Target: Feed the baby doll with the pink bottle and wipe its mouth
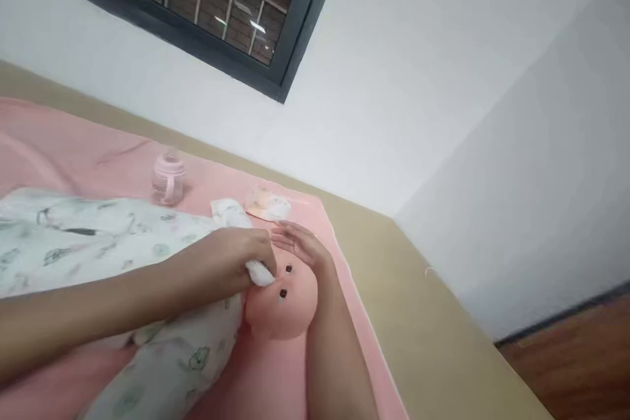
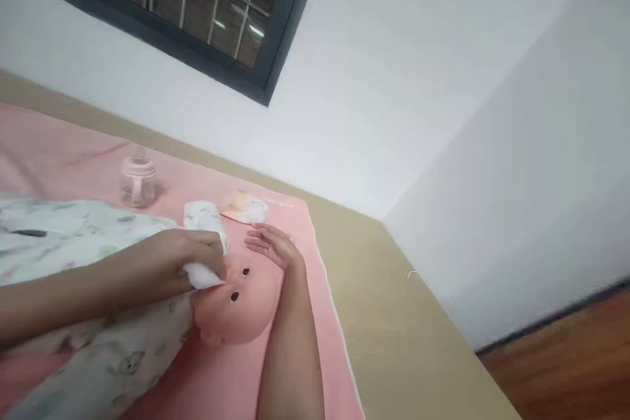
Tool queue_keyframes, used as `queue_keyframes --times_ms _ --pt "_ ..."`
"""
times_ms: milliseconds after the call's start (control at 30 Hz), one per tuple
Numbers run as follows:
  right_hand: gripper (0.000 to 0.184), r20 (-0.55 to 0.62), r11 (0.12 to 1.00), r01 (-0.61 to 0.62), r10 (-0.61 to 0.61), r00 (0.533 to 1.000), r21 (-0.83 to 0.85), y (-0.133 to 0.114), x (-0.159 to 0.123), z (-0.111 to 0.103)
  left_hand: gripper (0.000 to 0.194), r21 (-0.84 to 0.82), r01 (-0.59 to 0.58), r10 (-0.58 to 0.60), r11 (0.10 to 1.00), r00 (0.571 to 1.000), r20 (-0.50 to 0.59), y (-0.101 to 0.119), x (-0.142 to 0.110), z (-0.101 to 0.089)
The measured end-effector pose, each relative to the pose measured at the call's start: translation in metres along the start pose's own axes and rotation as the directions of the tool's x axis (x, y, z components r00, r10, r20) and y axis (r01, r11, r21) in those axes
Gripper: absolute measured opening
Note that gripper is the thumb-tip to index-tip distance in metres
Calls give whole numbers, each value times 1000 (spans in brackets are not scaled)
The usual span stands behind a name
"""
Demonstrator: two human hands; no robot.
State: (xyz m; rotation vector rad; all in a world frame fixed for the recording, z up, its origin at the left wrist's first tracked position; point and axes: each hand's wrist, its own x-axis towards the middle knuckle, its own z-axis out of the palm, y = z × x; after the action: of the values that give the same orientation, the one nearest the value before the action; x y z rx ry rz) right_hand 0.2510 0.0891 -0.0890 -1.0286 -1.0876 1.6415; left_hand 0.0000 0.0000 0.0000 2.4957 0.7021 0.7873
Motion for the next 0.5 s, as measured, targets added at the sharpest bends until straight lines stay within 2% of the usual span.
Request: queue_keyframes --times_ms 300,500 --pt "28 -25 1000 -15 14 1000 -19 -3 -3 5 29 78 72 -71 994 997 -9 -1 4 1" --pt "28 -24 999 -22 21 999 -30 -5 -6 7 35 136 42 -38 990 999 -35 -5 3 1"
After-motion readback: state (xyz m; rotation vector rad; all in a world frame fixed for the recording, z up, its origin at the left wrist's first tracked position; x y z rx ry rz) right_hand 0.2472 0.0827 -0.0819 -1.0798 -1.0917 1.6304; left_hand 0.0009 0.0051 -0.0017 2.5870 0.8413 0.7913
